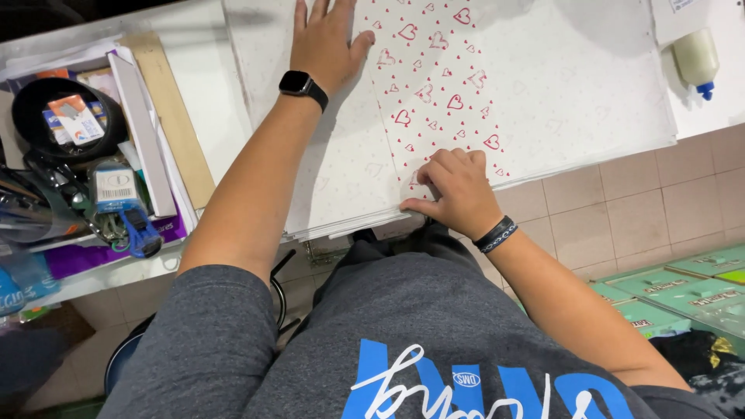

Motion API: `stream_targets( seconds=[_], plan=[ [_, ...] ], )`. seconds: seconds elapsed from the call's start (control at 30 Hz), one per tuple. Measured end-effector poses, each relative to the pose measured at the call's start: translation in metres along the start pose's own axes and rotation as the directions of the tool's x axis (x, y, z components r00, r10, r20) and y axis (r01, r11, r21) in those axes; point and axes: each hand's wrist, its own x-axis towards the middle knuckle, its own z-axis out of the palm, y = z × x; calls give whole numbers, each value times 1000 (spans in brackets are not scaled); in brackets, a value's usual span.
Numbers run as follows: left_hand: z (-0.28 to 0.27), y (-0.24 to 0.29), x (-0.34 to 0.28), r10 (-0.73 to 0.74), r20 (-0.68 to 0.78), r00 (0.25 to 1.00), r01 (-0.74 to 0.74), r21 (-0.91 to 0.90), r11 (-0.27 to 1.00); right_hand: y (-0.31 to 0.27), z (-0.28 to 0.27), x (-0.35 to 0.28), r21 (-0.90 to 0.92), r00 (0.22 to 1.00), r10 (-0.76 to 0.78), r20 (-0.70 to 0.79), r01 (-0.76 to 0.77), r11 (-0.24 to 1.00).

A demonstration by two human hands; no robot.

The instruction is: Applying glue to the edges of patterned paper and folding them to create paper bags.

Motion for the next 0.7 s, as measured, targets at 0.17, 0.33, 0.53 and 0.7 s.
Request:
stream_targets(
  seconds=[0.17,0.33,0.53,0.7],
  plan=[
    [17,-21,31,-18,-94,995,18,3,1000,2,4,-3,-5,1000,-23,-15,23,1000],
    [13,-18,44,-42,-129,991,45,13,999,-11,-9,-15,-94,999,-10,-42,6,996],
    [21,-32,41,-67,-182,981,51,-91,995,14,-51,-43,154,995,25,-94,-10,988],
    [16,-10,30,-214,-213,953,77,-512,856,51,-87,-73,404,987,125,-105,-72,912]
  ],
)
